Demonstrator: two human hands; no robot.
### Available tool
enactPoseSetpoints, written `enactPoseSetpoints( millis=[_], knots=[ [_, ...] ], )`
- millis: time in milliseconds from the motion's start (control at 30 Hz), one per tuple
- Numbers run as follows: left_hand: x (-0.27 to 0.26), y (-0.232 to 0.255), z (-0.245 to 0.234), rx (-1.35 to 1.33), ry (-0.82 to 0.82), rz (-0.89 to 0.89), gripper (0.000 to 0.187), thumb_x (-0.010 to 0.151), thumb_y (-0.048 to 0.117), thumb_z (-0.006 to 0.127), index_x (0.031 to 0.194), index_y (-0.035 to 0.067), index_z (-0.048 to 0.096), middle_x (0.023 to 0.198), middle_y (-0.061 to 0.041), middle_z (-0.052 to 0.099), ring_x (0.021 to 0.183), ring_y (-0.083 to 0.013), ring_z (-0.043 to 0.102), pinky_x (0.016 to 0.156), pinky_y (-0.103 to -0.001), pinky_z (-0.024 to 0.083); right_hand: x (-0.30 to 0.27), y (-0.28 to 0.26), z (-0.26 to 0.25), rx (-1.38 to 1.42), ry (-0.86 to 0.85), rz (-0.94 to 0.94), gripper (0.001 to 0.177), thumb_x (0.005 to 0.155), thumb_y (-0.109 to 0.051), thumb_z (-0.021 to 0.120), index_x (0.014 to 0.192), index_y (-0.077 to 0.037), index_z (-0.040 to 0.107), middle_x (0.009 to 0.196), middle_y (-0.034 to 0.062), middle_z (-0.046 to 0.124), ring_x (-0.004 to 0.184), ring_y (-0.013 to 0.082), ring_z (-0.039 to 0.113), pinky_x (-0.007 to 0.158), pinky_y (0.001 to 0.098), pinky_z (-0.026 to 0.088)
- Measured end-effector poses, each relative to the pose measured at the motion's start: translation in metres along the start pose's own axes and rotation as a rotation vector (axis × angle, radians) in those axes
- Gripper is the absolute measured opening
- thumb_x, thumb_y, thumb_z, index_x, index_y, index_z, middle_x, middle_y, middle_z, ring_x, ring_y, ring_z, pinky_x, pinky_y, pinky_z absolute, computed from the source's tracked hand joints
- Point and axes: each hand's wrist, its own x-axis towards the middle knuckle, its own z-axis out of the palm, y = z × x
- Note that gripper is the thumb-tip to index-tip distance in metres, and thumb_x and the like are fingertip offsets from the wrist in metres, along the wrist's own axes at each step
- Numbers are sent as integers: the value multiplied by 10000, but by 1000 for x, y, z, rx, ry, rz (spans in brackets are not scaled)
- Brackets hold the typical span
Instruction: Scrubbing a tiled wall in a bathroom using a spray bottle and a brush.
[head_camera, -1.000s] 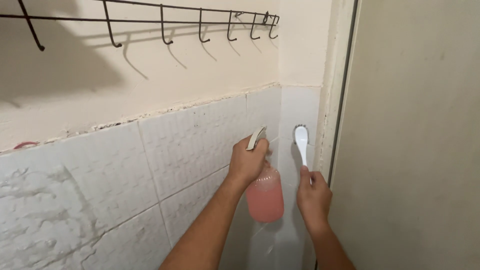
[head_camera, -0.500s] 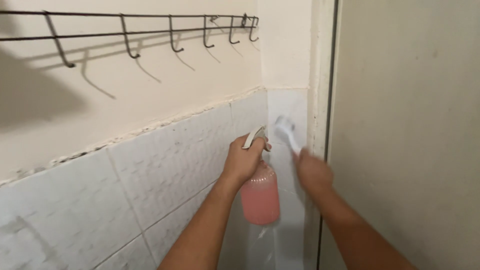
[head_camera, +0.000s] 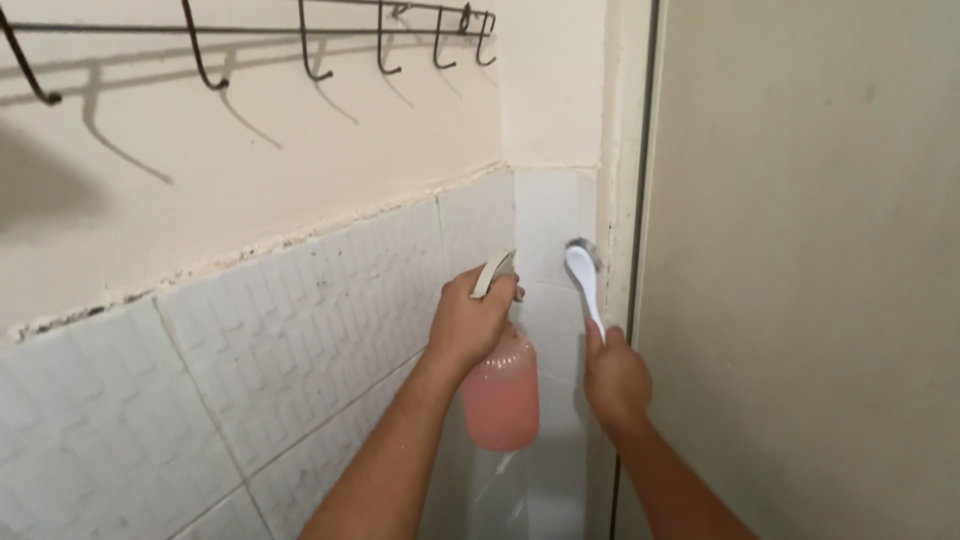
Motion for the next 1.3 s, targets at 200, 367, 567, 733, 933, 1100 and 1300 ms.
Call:
enactPoseSetpoints(
  millis=[200,367,567,733,933,1100,1300],
  knots=[
    [11,-3,-2,73,9,53,333,877,263,563,884,-33,717,751,-105,724,546,-189,664,565,-355,566,41,-59,-37,77,100,-57,563,1082,-520,404,961,-30,654,882,255,713,808,451,687,716,563,516],
    [11,4,-2,98,51,92,331,875,264,558,886,-21,725,726,-108,722,555,-192,675,581,-360,563,63,-80,-10,82,-45,-118,549,1050,-528,437,980,-49,698,958,245,711,905,450,677,793,535,521],
    [10,11,-21,165,81,56,306,866,264,557,862,7,723,671,-131,695,536,-209,684,568,-373,563,61,-90,-26,65,-25,-78,574,1032,-559,430,1016,-52,700,1000,244,713,948,451,674,833,544,517],
    [6,9,-31,183,115,66,319,862,283,552,828,10,712,647,-120,693,535,-227,699,574,-386,567,88,-106,6,234,-56,-79,635,1040,-580,430,969,-19,719,995,270,713,926,454,686,843,527,521],
    [3,2,-33,219,158,117,328,859,300,565,809,8,705,614,-134,675,547,-239,704,591,-380,557,79,-87,46,261,-112,-123,671,1060,-572,422,936,7,735,972,267,724,951,448,679,879,509,521],
    [-3,3,-33,250,157,53,334,866,289,553,796,-6,694,612,-136,674,539,-234,696,589,-384,552,70,-46,6,-4,-73,-126,597,1021,-588,460,1042,-47,711,978,248,704,922,438,675,798,542,516],
    [-7,2,-14,202,103,81,326,881,302,569,893,15,721,638,-118,689,560,-202,697,585,-373,553,32,-48,-30,63,-108,103,573,1082,-550,380,1032,-69,688,847,184,742,707,360,704,622,524,551]
  ],
)
